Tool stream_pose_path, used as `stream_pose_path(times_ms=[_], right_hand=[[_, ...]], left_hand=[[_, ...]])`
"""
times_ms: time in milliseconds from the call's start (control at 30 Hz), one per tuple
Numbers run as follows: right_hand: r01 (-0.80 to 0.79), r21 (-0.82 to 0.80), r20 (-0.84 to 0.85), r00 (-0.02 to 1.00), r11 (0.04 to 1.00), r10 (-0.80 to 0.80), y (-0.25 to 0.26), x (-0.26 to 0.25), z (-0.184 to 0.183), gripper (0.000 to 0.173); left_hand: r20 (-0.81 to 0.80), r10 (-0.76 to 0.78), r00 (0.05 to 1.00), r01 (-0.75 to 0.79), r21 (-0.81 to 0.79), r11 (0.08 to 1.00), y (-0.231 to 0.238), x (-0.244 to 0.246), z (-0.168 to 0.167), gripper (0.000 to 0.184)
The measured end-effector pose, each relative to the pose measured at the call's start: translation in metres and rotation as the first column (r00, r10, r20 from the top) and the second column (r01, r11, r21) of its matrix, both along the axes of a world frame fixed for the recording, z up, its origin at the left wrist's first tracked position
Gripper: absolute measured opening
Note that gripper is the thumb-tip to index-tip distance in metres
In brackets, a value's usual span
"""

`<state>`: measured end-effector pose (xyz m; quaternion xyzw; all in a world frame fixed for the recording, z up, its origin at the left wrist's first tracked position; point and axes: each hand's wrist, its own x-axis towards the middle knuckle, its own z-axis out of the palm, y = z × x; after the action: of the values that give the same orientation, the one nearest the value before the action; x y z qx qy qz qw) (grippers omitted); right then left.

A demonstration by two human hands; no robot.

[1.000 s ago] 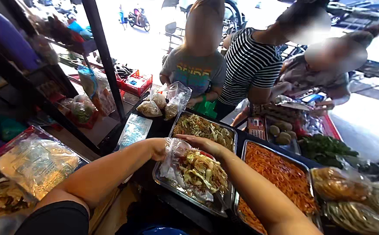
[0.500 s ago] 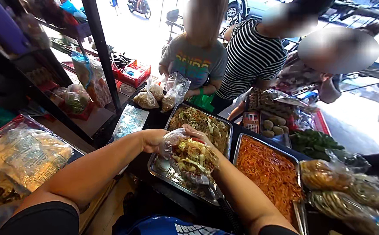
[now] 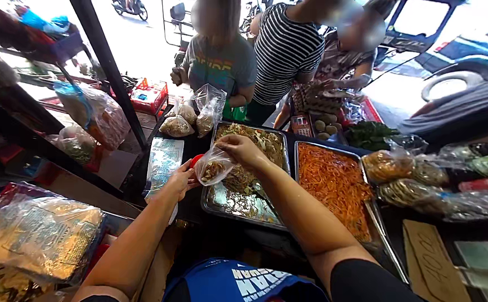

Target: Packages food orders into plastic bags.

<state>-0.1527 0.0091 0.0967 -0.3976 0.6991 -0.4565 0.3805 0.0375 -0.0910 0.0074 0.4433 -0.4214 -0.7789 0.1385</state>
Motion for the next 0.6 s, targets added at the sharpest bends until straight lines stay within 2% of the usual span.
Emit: stream_pose_path(times_ms=[67, 167, 333, 433, 533, 600], right_hand=[[0.005, -0.025, -0.13, 0.992, 1.0, -0.009, -0.015, 0.016, 0.016, 0.019], [0.023, -0.108, -0.209, 0.977, 0.994, -0.045, -0.024, 0.035, 0.039, 0.017], [0.059, -0.237, -0.228, 0.967, 0.97, -0.115, -0.022, 0.054, 0.068, 0.015], [0.073, -0.267, -0.216, 0.967, 0.961, -0.133, -0.022, 0.062, 0.07, 0.013], [0.088, -0.257, -0.194, 0.971, 0.962, -0.141, -0.022, 0.074, 0.068, 0.015], [0.088, -0.269, -0.181, 0.973, 0.959, -0.14, -0.022, 0.081, 0.065, 0.014]], left_hand=[[0.034, 0.008, 0.999, -0.006, -0.047, 0.999, -0.005, -0.004, -0.007, 0.046], [0.076, 0.009, 0.997, -0.002, -0.094, 0.996, -0.017, -0.011, -0.008, 0.048], [0.068, 0.073, 0.995, -0.067, -0.094, 0.993, -0.037, -0.015, -0.012, 0.052], [0.06, 0.08, 0.995, -0.068, -0.176, 0.982, -0.048, -0.018, -0.016, 0.057], [0.175, 0.072, 0.982, -0.013, -0.32, 0.947, -0.065, -0.024, -0.028, 0.058], [0.272, 0.029, 0.962, 0.066, -0.332, 0.941, -0.075, -0.027, -0.03, 0.056]])
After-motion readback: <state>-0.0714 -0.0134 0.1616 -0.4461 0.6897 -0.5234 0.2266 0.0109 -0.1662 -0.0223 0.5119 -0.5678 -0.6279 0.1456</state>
